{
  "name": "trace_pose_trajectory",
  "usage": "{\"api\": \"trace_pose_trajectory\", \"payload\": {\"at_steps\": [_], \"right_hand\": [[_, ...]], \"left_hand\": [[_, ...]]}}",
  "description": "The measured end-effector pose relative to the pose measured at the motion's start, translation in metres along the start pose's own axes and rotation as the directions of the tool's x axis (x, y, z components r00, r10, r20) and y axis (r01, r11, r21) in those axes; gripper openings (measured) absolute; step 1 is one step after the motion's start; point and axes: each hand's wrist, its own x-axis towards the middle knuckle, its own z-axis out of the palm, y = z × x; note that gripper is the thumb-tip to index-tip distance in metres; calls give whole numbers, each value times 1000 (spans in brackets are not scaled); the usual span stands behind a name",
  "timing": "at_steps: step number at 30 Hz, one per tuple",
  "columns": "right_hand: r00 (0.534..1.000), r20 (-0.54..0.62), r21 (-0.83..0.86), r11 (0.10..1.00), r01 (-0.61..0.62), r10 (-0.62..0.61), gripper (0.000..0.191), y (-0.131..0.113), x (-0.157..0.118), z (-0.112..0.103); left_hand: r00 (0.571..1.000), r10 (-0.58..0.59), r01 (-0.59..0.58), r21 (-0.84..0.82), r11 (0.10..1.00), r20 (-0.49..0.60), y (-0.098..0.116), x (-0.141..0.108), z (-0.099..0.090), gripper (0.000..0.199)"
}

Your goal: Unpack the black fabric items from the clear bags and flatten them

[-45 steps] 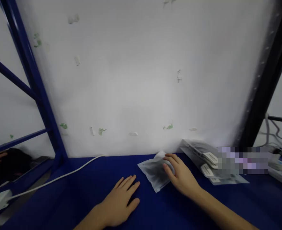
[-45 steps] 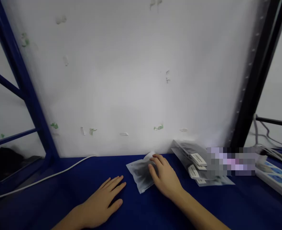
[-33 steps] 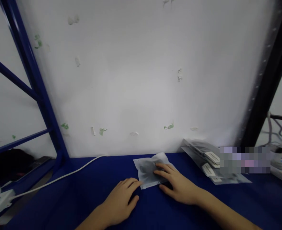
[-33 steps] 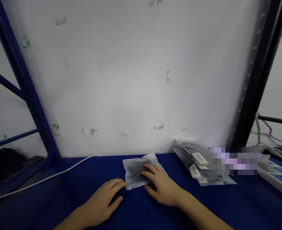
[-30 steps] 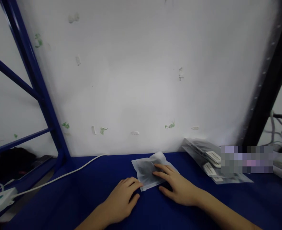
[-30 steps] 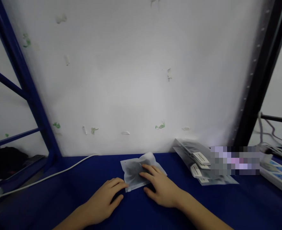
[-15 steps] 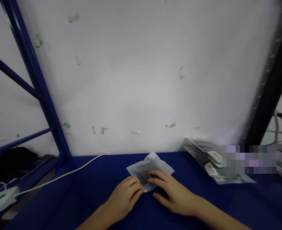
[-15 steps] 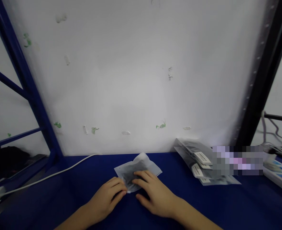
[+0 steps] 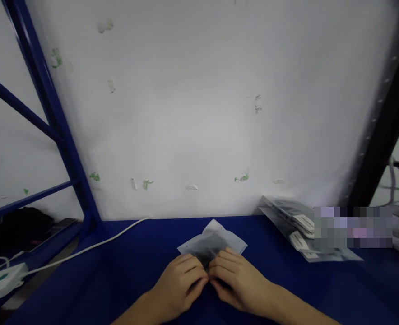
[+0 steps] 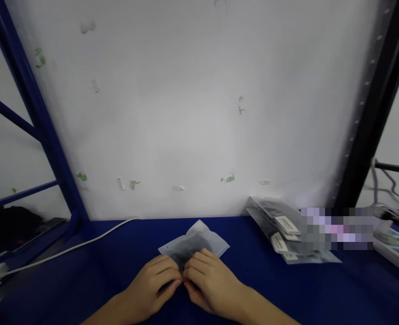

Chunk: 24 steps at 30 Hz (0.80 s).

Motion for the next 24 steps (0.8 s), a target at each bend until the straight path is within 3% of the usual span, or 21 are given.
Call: {"api": "trace_pose_trajectory", "payload": {"at_steps": [6, 14, 24], "right_hand": [[1000, 8, -92, 996, 14, -13, 18, 9, -2, 2], [988, 46, -340, 933, -122, 146, 17, 50, -12, -14], [962, -22, -419, 871, -256, 273, 19, 82, -24, -24]], "left_hand": [[998, 12, -11, 26, 1000, -55, 0, 1, -2, 17], [982, -28, 38, 48, 998, -186, 0, 2, -11, 17], [969, -13, 29, 62, 998, -246, -1, 1, -13, 20]]}}
